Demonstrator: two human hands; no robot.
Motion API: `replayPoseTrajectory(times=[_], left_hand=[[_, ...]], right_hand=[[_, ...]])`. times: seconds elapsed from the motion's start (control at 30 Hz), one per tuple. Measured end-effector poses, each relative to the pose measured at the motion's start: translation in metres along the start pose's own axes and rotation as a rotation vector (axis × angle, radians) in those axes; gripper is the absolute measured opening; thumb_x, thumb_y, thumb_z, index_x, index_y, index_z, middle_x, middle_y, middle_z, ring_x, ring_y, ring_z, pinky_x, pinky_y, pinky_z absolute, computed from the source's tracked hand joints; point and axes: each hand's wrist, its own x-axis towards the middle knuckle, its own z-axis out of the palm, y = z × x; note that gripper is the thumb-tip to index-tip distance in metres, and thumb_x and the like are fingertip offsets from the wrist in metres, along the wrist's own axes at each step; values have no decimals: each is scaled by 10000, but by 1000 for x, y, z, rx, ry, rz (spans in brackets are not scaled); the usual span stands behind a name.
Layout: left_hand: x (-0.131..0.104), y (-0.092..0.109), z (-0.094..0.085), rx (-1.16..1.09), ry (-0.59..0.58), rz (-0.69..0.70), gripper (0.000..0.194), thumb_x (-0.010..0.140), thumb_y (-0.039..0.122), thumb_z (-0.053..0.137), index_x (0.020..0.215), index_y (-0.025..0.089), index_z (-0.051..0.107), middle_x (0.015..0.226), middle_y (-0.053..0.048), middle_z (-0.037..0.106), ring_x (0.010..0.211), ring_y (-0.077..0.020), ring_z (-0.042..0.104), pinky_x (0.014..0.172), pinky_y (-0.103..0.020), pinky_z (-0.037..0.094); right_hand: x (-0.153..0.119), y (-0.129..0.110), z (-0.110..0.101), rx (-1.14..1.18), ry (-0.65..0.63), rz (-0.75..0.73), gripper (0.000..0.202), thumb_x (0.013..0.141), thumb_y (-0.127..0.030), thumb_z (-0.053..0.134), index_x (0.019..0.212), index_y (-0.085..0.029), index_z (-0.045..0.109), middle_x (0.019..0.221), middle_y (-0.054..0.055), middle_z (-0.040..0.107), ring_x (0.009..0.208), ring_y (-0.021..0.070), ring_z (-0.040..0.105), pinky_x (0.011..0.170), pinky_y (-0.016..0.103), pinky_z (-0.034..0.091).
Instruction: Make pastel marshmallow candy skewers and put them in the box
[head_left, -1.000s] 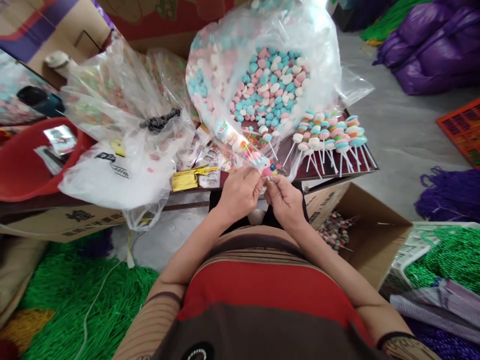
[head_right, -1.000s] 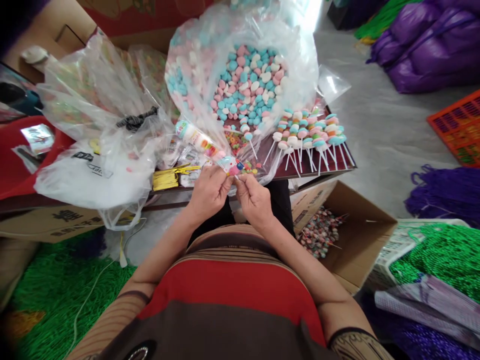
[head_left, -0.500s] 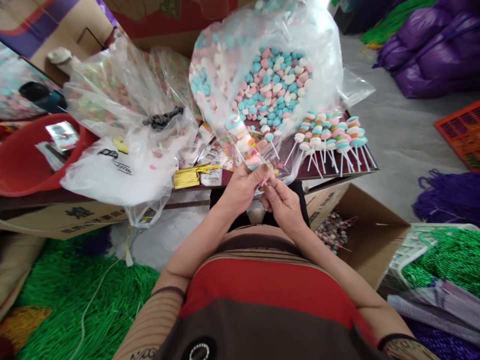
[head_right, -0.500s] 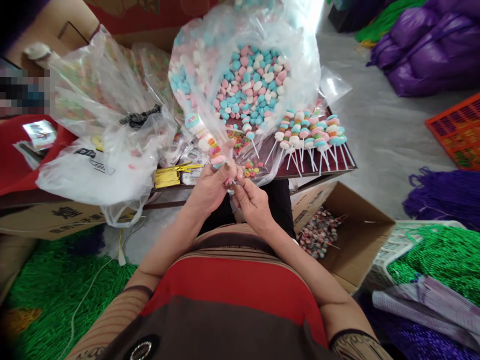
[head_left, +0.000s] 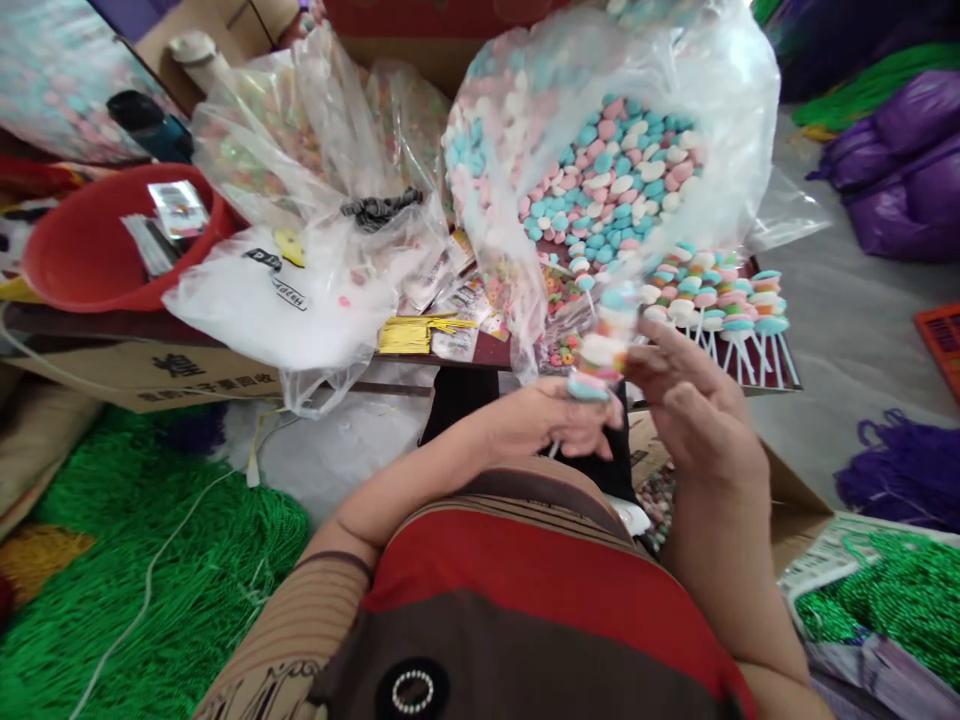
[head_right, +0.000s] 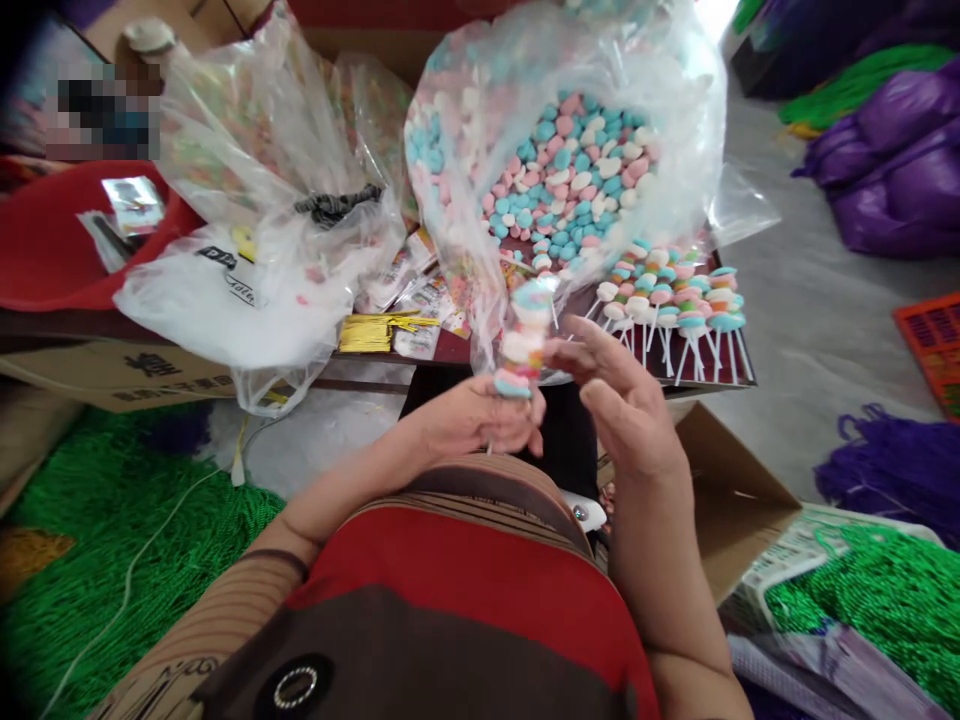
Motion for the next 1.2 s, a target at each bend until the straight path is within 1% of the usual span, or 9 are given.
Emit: replayPoseTrajectory(times=[0.1, 0.17, 0.4, 0.63, 0.77, 0.93, 1.0, 1.1, 1.2], left_hand=[[0, -10, 9, -40, -262, -172, 504, 709, 623, 824, 758, 176, 597, 463, 116, 365, 399, -68, 355, 634, -329, 506], [-1, -12, 8, 51, -236, -184, 515, 737, 672, 767, 760, 197, 569, 468, 109, 371, 408, -80, 349, 619, -332, 499], [3, -3, -15, 1066, 552, 224, 146, 923, 349, 627, 889, 210, 604, 753, -29, 602, 752, -195, 583, 776, -334, 465], [-8, 0, -14, 185, -145, -24, 501, 822, 690, 681, 800, 204, 561, 539, 99, 355, 456, -76, 317, 601, -296, 468], [-12, 3, -20, 75, -71, 68, 448, 834, 601, 742, 823, 192, 559, 502, 123, 363, 411, -52, 319, 569, -263, 450], [-20, 6, -35, 114, -72, -1, 527, 786, 687, 734, 845, 191, 568, 502, 125, 363, 400, -57, 319, 565, -286, 449], [-23, 9, -41, 214, 32, 30, 502, 851, 697, 643, 860, 199, 575, 504, 115, 343, 414, -78, 328, 576, -293, 436], [-26, 17, -51, 626, 512, 208, 267, 943, 436, 623, 809, 211, 565, 563, 66, 400, 514, -119, 429, 630, -284, 403], [-35, 29, -67, 908, 940, 318, 259, 865, 204, 705, 692, 216, 512, 594, 42, 433, 593, -134, 462, 659, -274, 379]], right_hand=[[0, -3, 17, 270, -221, 57, 645, 649, -636, 843, 1191, -313, 713, 858, 56, 772, 883, 306, 757, 887, 519, 608], [1, -1, 32, 321, -224, 54, 464, 690, -570, 846, 1049, -305, 719, 666, -4, 695, 779, 281, 750, 910, 543, 604], [8, 21, 54, 68, 365, -174, 254, 779, -451, 846, 878, -267, 702, 761, -7, 747, 787, 212, 742, 949, 460, 597], [6, 2, 22, 42, -21, -61, 401, 634, -543, 926, 922, -299, 791, 860, 53, 780, 715, 252, 732, 663, 455, 634], [18, 3, 20, 0, 2, -45, 324, 662, -497, 923, 877, -297, 787, 929, 53, 781, 763, 240, 730, 661, 432, 633], [40, 2, 36, -60, -250, 39, 410, 615, -530, 934, 822, -229, 750, 828, 54, 718, 650, 196, 658, 568, 387, 583], [48, 5, 53, -58, -177, 12, 346, 638, -469, 934, 776, -227, 728, 734, 21, 673, 603, 170, 619, 543, 355, 555], [61, 19, 84, -50, 90, -49, 300, 712, -416, 890, 700, -232, 653, 629, -28, 602, 509, 119, 530, 469, 289, 478], [77, 38, 107, -102, 50, -17, 285, 808, -479, 802, 769, -239, 653, 629, -27, 601, 500, 119, 526, 471, 284, 474]])
